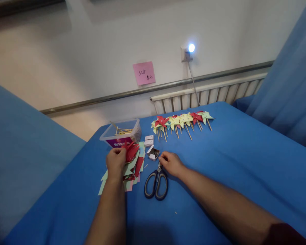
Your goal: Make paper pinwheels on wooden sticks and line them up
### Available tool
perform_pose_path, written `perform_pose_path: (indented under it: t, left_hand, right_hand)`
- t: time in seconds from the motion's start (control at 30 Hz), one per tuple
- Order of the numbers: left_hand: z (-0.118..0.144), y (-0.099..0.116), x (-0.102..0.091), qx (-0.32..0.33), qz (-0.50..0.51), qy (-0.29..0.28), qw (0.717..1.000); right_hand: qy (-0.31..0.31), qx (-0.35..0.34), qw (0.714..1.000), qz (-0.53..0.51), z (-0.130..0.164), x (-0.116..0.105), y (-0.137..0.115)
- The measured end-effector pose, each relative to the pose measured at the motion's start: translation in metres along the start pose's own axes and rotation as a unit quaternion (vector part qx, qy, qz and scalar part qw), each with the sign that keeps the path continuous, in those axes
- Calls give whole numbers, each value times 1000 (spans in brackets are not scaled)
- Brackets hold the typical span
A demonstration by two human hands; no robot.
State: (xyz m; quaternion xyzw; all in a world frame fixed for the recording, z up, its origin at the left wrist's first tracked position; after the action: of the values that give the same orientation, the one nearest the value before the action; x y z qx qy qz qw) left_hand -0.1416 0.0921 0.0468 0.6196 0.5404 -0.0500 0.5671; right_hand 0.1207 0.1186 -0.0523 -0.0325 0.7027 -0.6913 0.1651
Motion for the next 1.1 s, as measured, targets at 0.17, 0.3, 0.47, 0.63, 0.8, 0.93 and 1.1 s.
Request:
perform_pose_path:
  t: [0.17,0.3,0.47,0.63,0.8,0.93,1.1]
  left_hand:
    - [16,35,-43,101,71,172,977]
    - [32,52,-54,153,237,243,928]
    - [31,46,5,5,505,81,859]
    - [49,57,62,-98,586,-102,797]
    - [61,53,84,-94,498,-160,847]
    - [65,57,87,-48,443,-176,878]
    - [68,61,87,-28,424,-175,888]
  right_hand:
    - [4,3,1000,-21,0,0,0]
    - [22,13,998,-55,-1,-5,1]
    - [53,37,987,-145,-3,-18,-1]
    - [-3,103,923,-371,-4,-16,1]
    - [-50,75,906,-415,1,-8,-14]
    - [-23,72,917,-391,1,-8,-8]
    - [36,69,933,-350,-3,-18,-1]
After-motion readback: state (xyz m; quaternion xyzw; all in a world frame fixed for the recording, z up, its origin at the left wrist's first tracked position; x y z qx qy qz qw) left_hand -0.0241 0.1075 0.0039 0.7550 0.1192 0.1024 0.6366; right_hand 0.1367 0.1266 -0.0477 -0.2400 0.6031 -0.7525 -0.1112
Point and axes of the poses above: each hand's wrist, its own z-axis away from the middle knuckle, its own x-axis out of the palm, y = z × x, the point moved 10 cm from there along -z, towards the middle knuckle, and after that the axes turned 9 degrees about x, right-handed, at the moved point
